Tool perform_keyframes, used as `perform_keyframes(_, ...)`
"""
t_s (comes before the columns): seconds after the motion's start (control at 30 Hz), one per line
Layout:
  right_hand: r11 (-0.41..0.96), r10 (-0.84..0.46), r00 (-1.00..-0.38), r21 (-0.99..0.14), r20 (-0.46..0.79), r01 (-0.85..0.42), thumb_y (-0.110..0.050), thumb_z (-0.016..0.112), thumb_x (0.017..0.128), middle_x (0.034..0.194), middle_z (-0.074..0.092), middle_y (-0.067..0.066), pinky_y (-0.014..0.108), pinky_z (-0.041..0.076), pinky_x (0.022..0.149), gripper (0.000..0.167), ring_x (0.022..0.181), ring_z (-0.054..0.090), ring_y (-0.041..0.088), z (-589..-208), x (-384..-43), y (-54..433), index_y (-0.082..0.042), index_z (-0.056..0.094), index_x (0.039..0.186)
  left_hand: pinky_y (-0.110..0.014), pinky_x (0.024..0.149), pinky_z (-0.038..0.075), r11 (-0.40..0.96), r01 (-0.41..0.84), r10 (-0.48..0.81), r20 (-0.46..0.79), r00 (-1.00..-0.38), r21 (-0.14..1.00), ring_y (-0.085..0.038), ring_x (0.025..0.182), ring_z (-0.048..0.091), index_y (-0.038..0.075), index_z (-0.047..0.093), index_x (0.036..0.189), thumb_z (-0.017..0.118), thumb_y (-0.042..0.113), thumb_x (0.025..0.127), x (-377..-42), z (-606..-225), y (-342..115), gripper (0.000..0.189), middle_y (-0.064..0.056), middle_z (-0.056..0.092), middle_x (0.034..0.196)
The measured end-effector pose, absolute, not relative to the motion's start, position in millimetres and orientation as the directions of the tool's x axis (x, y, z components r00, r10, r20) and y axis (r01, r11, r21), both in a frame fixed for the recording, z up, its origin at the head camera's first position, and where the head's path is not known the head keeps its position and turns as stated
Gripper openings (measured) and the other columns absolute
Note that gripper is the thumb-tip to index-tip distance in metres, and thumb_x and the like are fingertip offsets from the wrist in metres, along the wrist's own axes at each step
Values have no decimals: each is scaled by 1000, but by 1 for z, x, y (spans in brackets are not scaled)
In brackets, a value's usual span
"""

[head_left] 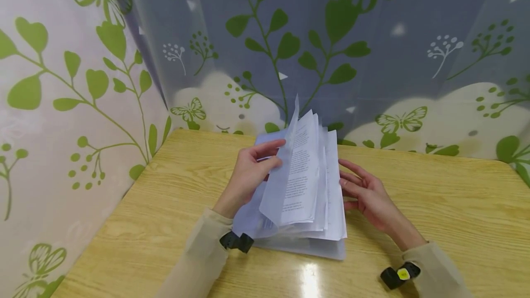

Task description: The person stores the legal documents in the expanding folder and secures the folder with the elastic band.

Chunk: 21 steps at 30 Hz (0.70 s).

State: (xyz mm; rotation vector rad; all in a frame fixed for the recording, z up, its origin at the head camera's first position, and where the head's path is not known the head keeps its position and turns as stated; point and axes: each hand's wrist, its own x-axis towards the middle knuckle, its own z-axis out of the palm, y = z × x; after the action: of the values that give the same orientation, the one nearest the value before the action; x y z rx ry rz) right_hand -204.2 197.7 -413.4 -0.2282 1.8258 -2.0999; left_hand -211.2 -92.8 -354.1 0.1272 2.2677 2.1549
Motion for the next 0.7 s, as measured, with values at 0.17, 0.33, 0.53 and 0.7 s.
perform_keyframes(0.17,-98,-355,-928,-983,-109,153,-17,59,103,128,68,-17,30,62,74,69,99,75,13,-413,-204,196,-14,25,163,-21,52,39,50,45,67,41,-997,998,-11,82,57,16,74,127,65,3,87,-211,-355,-93,42,-10,68,120)
perform_keyframes(0.33,-96,-356,-928,-984,-109,152,-16,60,103,128,68,-17,30,63,73,70,98,75,13,-414,-206,195,-13,25,163,-21,52,39,52,44,67,40,-997,998,-11,82,58,15,74,127,65,3,87,-210,-353,-93,43,-11,67,122)
perform_keyframes(0.53,-90,-356,-928,-984,-113,155,-16,61,102,128,68,-17,30,62,73,71,98,75,13,-415,-208,193,-13,25,163,-21,52,40,61,45,70,40,-997,997,-11,79,58,15,74,127,65,3,88,-210,-352,-92,42,-11,68,123)
perform_keyframes(0.7,-94,-357,-928,-984,-108,151,-16,61,102,128,68,-17,29,62,72,71,98,75,13,-416,-208,192,-12,24,163,-22,52,41,60,41,69,37,-997,997,-10,73,57,15,74,128,65,3,87,-211,-353,-92,43,-11,68,122)
